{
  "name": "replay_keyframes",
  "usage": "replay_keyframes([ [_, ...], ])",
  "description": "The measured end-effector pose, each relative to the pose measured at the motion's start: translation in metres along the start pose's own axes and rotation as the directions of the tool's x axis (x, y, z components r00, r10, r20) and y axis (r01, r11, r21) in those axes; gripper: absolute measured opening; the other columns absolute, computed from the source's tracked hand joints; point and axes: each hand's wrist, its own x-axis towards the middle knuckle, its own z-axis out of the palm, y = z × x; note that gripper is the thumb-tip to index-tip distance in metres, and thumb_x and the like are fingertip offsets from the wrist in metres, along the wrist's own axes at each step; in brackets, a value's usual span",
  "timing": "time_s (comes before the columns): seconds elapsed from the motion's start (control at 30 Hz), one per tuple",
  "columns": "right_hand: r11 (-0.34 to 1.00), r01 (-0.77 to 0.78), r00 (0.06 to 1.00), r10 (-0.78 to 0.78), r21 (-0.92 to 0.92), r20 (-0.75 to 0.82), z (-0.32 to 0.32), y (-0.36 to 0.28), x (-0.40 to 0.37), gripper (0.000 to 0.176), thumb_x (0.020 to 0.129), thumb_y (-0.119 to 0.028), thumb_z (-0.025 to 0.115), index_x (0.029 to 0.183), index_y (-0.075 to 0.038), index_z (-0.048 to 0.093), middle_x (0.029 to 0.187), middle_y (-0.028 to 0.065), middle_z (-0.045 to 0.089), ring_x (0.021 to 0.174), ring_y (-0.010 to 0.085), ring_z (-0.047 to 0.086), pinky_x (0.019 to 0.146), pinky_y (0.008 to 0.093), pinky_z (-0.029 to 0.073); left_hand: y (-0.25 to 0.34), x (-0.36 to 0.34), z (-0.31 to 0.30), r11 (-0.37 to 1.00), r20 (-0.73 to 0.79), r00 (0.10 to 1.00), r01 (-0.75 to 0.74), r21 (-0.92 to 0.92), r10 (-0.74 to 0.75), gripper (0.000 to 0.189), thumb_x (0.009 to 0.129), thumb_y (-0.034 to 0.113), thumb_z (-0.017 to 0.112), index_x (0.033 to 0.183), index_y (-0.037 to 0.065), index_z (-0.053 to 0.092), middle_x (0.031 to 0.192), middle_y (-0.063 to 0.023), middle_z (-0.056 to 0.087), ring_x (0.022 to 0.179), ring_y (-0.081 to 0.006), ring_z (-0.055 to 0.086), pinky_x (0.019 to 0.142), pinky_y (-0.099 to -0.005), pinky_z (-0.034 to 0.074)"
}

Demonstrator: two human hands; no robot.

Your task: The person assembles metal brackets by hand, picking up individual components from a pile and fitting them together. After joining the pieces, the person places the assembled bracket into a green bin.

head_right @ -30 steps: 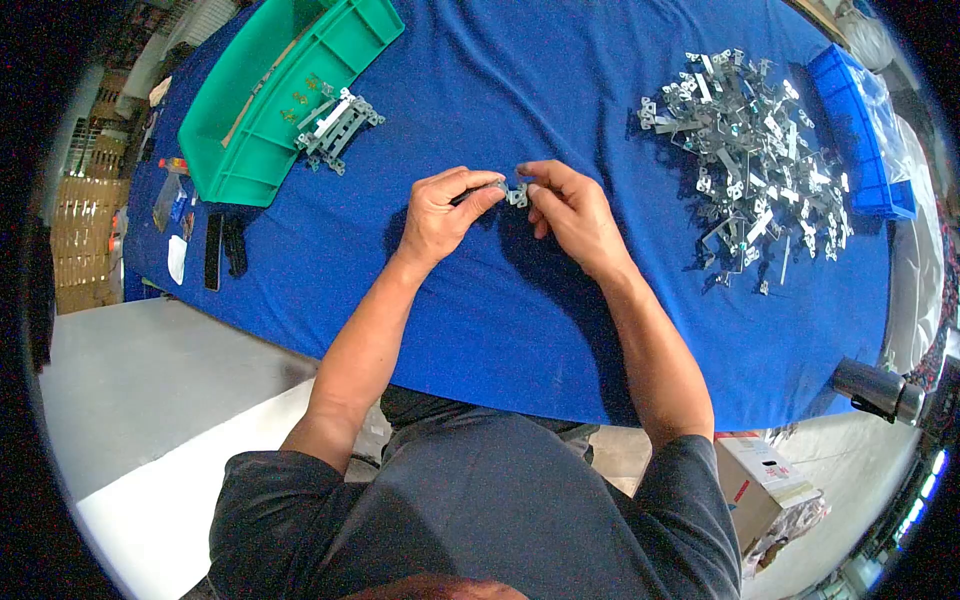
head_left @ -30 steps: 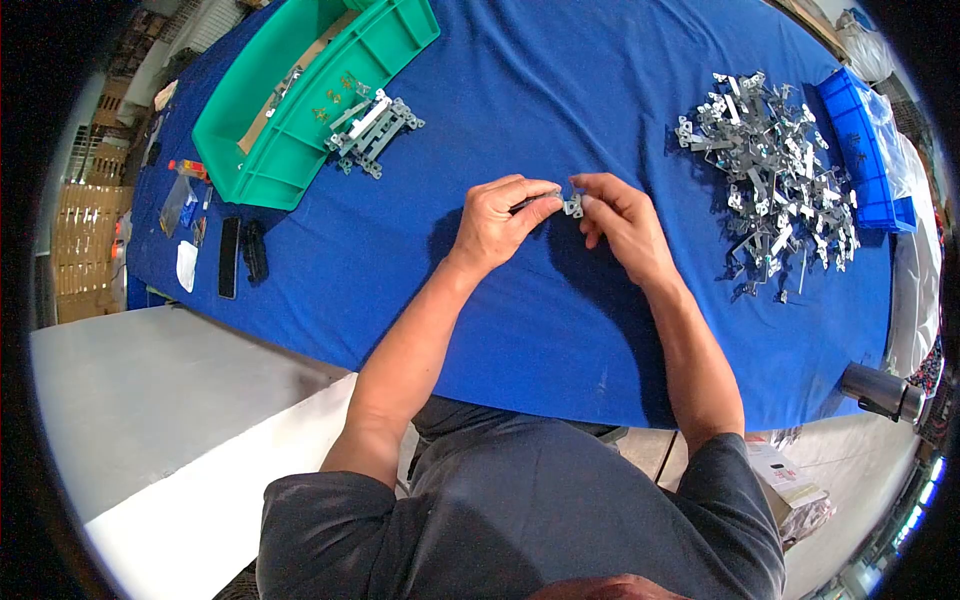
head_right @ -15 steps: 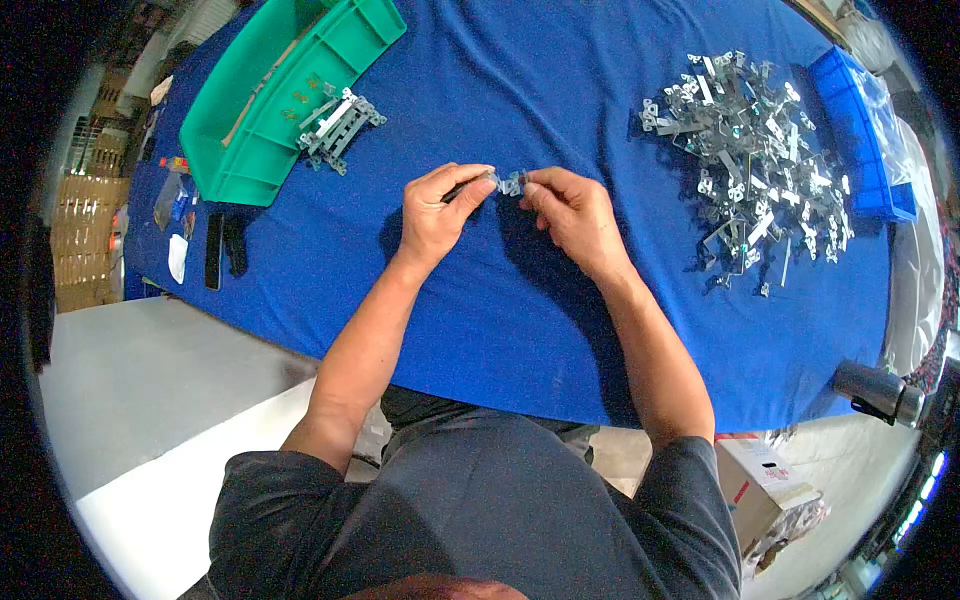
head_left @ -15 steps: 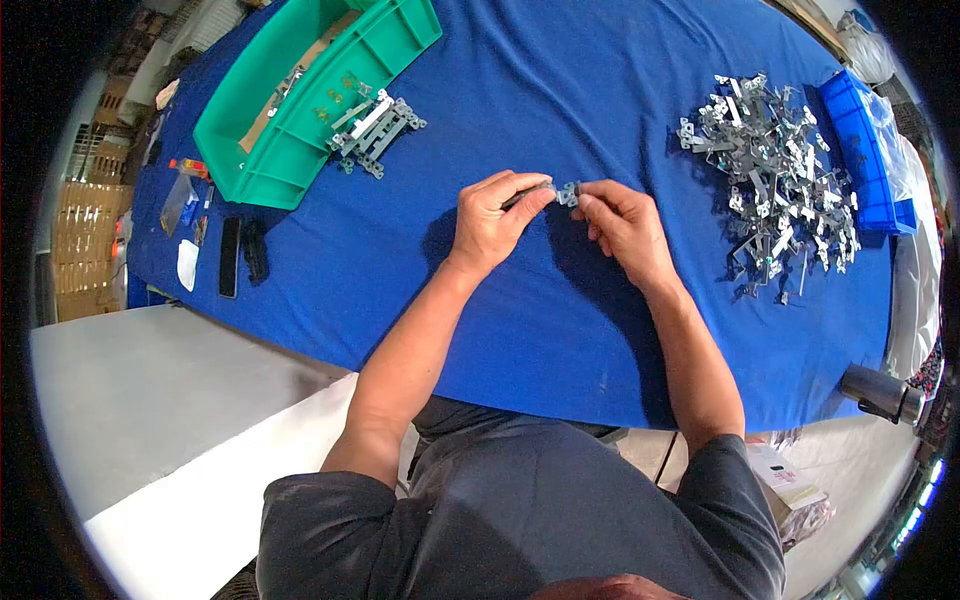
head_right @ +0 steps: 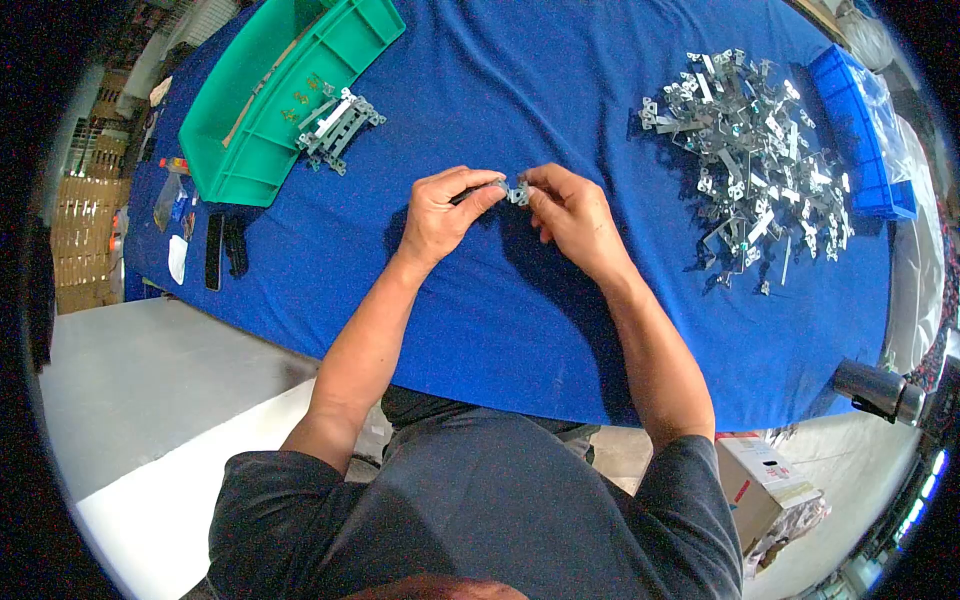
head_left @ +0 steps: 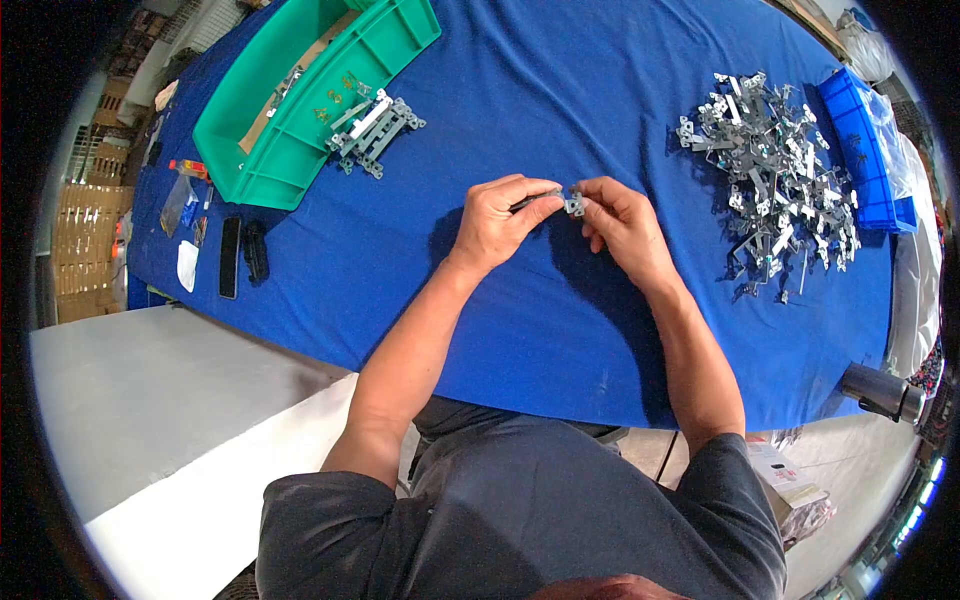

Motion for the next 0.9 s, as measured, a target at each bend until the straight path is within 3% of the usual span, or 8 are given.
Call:
replay_keyframes([
  [0.07,0.981,0.005,1.0,-0.004,0.193,-0.009,0.001,0.0,0.001,0.022,0.105,-0.016,0.058,0.114,0.001,0.069,0.084,0.0012,0.064,0.069,0.0075,0.058,0.06,0.0225,0.05,0.0,0.0,0.001,1.0,-0.002,1.0,-0.02,0.003,0.02,0.016,0.086,0.012,0.081,0.097,0.001,0.077,0.084,-0.0121,0.074,0.074,-0.0207,0.072,0.065,-0.0327,0.054],
  [0.17,0.968,-0.007,0.998,-0.008,0.251,0.059,-0.005,0.0,0.001,0.024,0.106,-0.018,0.058,0.115,0.0,0.069,0.086,0.0016,0.064,0.07,0.0087,0.059,0.062,0.0229,0.051,-0.001,-0.001,0.001,0.999,0.037,0.998,-0.048,0.02,0.047,0.017,0.086,0.013,0.081,0.097,0.001,0.077,0.082,-0.0117,0.074,0.072,-0.021,0.071,0.064,-0.033,0.053],
  [0.27,0.995,0.006,0.998,-0.012,0.1,0.067,-0.005,0.002,0.002,0.025,0.106,-0.02,0.058,0.116,0.0,0.069,0.086,0.0015,0.063,0.069,0.0079,0.058,0.06,0.0226,0.05,-0.001,0.0,0.002,0.996,0.074,0.994,-0.087,0.026,0.085,0.018,0.085,0.013,0.082,0.097,0.001,0.077,0.082,-0.0114,0.073,0.07,-0.0213,0.069,0.063,-0.033,0.053],
  [0.4,0.962,0.057,0.996,-0.034,0.269,-0.088,-0.002,0.004,0.001,0.024,0.105,-0.018,0.06,0.116,0.0,0.07,0.081,0.0015,0.065,0.063,0.0071,0.057,0.055,0.0222,0.048,-0.003,-0.001,0.002,0.995,0.071,0.993,-0.101,0.014,0.1,0.017,0.087,0.012,0.08,0.102,0.003,0.078,0.079,-0.0078,0.071,0.067,-0.0144,0.063,0.061,-0.029,0.049],
  [0.47,0.959,0.046,0.995,-0.02,0.279,-0.096,-0.004,0.0,0.002,0.022,0.105,-0.018,0.059,0.114,-0.001,0.071,0.081,0.0012,0.065,0.062,0.0068,0.057,0.054,0.021,0.047,0.0,-0.001,0.002,0.999,0.004,0.999,-0.045,0.012,0.045,0.017,0.086,0.011,0.081,0.1,0.001,0.077,0.081,-0.0099,0.072,0.069,-0.0176,0.067,0.062,-0.0308,0.051],
  [0.5,0.984,-0.024,0.996,0.039,0.178,-0.083,-0.002,-0.007,-0.001,0.022,0.104,-0.017,0.061,0.113,0.0,0.071,0.08,0.0011,0.067,0.063,0.0068,0.057,0.055,0.0227,0.047,0.002,-0.001,0.001,1.0,-0.03,0.999,-0.018,0.011,0.018,0.017,0.086,0.011,0.081,0.099,0.001,0.076,0.082,-0.011,0.073,0.069,-0.0192,0.068,0.063,-0.0317,0.052],
  [0.6,0.997,0.019,1.0,-0.018,-0.072,0.007,0.001,-0.005,-0.001,0.023,0.105,-0.02,0.061,0.111,-0.001,0.071,0.081,-0.0012,0.066,0.061,0.0037,0.052,0.05,0.0203,0.042,-0.001,-0.002,0.0,0.999,-0.083,0.996,0.036,0.011,-0.035,0.017,0.087,0.011,0.08,0.1,0.0,0.076,0.082,-0.0108,0.073,0.07,-0.0176,0.069,0.063,-0.0311,0.052],
  [0.9,0.997,-0.005,1.0,0.005,-0.071,0.009,0.0,-0.005,-0.002,0.018,0.104,-0.016,0.061,0.109,-0.001,0.071,0.082,-0.0007,0.066,0.06,0.0033,0.052,0.051,0.0207,0.043,-0.001,-0.002,-0.001,1.0,-0.052,0.999,0.005,-0.017,-0.006,0.018,0.088,0.012,0.08,0.1,0.0,0.076,0.085,-0.0114,0.075,0.074,-0.0178,0.071,0.065,-0.0303,0.053],
])
